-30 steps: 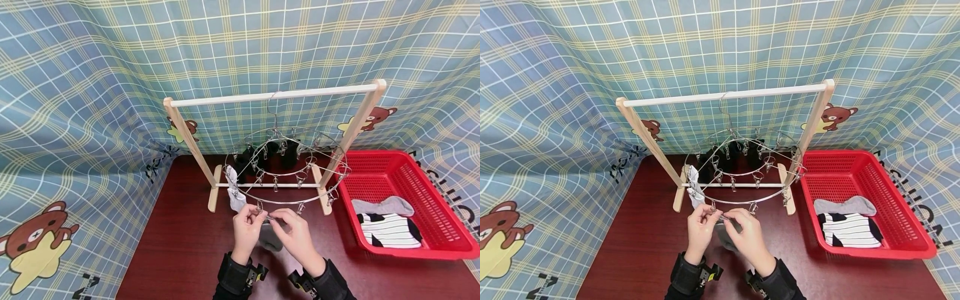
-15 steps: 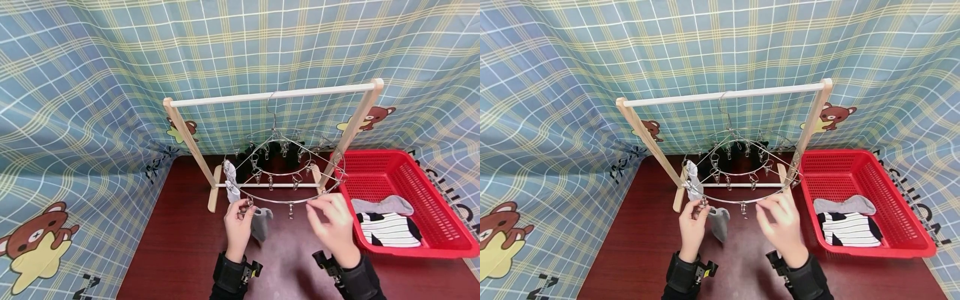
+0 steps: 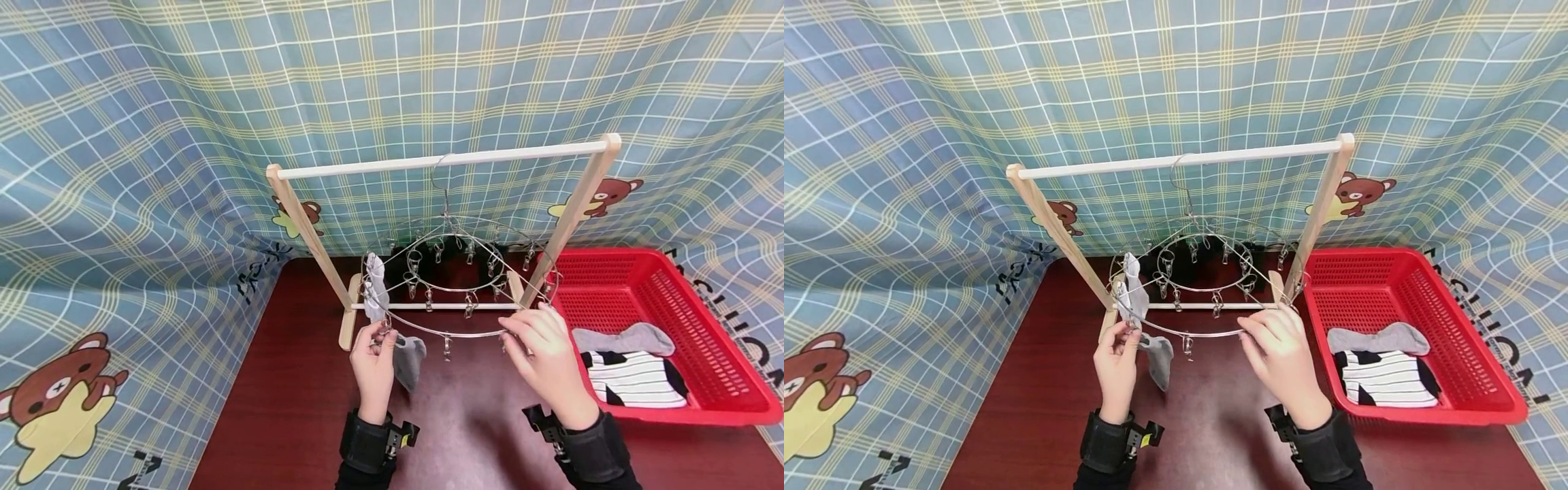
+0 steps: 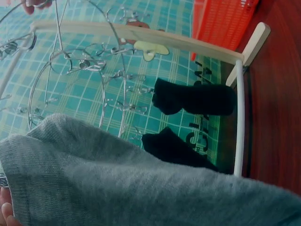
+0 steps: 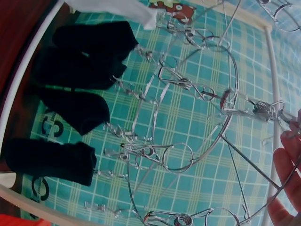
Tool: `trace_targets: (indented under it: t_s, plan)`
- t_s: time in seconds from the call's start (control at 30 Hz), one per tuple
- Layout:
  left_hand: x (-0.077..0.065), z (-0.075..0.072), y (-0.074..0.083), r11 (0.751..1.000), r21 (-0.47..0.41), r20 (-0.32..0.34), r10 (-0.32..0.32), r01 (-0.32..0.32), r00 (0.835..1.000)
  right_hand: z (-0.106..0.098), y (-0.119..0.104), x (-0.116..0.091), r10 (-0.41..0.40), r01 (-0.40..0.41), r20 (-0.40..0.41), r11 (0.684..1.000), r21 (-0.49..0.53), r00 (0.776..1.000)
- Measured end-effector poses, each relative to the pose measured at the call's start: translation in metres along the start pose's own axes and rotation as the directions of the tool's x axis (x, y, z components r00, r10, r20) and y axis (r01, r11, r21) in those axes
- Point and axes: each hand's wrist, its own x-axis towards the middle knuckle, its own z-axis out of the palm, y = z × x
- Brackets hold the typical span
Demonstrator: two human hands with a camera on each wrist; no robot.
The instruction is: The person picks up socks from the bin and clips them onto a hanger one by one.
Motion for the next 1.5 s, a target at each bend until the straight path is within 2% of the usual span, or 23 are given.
trace_targets:
  t_s: [0.13, 0.2, 0.27, 0.4, 0.47, 0.53, 0.6, 0.67, 0.8, 0.97, 1.03, 1.13, 1.27, 1.43, 1.5]
  plan:
    - [-0.001, 0.0, 0.0, 0.996, -0.043, -0.031, -0.076, 0.075, 0.997, 0.004, -0.003, -0.002, -0.023, 0.024, -0.013, 0.999, 0.038, 1.0]
    - [-0.003, 0.0, -0.002, 0.995, -0.07, -0.05, -0.074, 0.07, 0.996, 0.006, -0.004, -0.003, -0.027, 0.028, -0.023, 0.998, 0.052, 0.999]
    - [-0.006, 0.002, -0.007, 0.994, -0.099, -0.067, -0.044, 0.037, 0.997, 0.007, -0.005, -0.003, -0.022, 0.024, -0.028, 0.998, 0.058, 0.999]
    - [-0.014, 0.007, -0.015, 0.984, -0.141, -0.085, 0.099, -0.11, 0.991, 0.006, -0.007, -0.003, -0.012, 0.014, -0.023, 0.999, 0.051, 1.0]
    - [-0.018, 0.01, -0.017, 0.971, -0.172, -0.044, 0.163, -0.168, 0.986, 0.007, -0.008, -0.003, -0.012, 0.013, -0.025, 0.999, 0.049, 1.0]
    - [-0.02, 0.013, -0.016, 0.956, -0.219, 0.038, 0.21, -0.197, 0.977, 0.007, -0.009, -0.002, -0.015, 0.016, -0.031, 0.999, 0.049, 0.999]
    - [-0.021, 0.015, -0.014, 0.947, -0.264, 0.137, 0.227, -0.185, 0.964, 0.008, -0.009, -0.002, -0.019, 0.021, -0.034, 0.999, 0.048, 0.999]
    - [-0.022, 0.016, -0.009, 0.946, -0.289, 0.222, 0.216, -0.147, 0.951, 0.008, -0.01, -0.002, -0.023, 0.024, -0.033, 0.999, 0.047, 0.999]
    - [-0.021, 0.016, 0.004, 0.952, -0.292, 0.312, 0.181, -0.087, 0.933, 0.009, -0.012, -0.002, -0.03, 0.031, -0.029, 0.999, 0.043, 0.999]
    - [-0.02, 0.017, 0.009, 0.953, -0.284, 0.329, 0.198, -0.103, 0.923, 0.011, -0.016, -0.001, -0.052, 0.054, -0.03, 0.998, 0.037, 0.998]
    - [-0.021, 0.018, 0.005, 0.951, -0.286, 0.323, 0.212, -0.119, 0.922, 0.012, -0.018, 0.0, -0.059, 0.06, -0.026, 0.998, 0.035, 0.998]
    - [-0.024, 0.02, -0.003, 0.946, -0.31, 0.321, 0.2, -0.097, 0.926, 0.013, -0.021, 0.0, -0.071, 0.072, -0.026, 0.997, 0.029, 0.997]
    - [-0.027, 0.02, -0.013, 0.941, -0.328, 0.331, 0.2, -0.087, 0.922, 0.015, -0.024, 0.001, -0.087, 0.088, -0.028, 0.996, 0.016, 0.996]
    - [-0.026, 0.019, -0.015, 0.947, -0.292, 0.351, 0.236, -0.134, 0.906, 0.016, -0.028, 0.002, -0.094, 0.094, -0.018, 0.996, 0.001, 0.995]
    - [-0.026, 0.019, -0.015, 0.939, -0.3, 0.351, 0.27, -0.166, 0.897, 0.017, -0.028, 0.002, -0.094, 0.094, -0.012, 0.996, -0.003, 0.996]
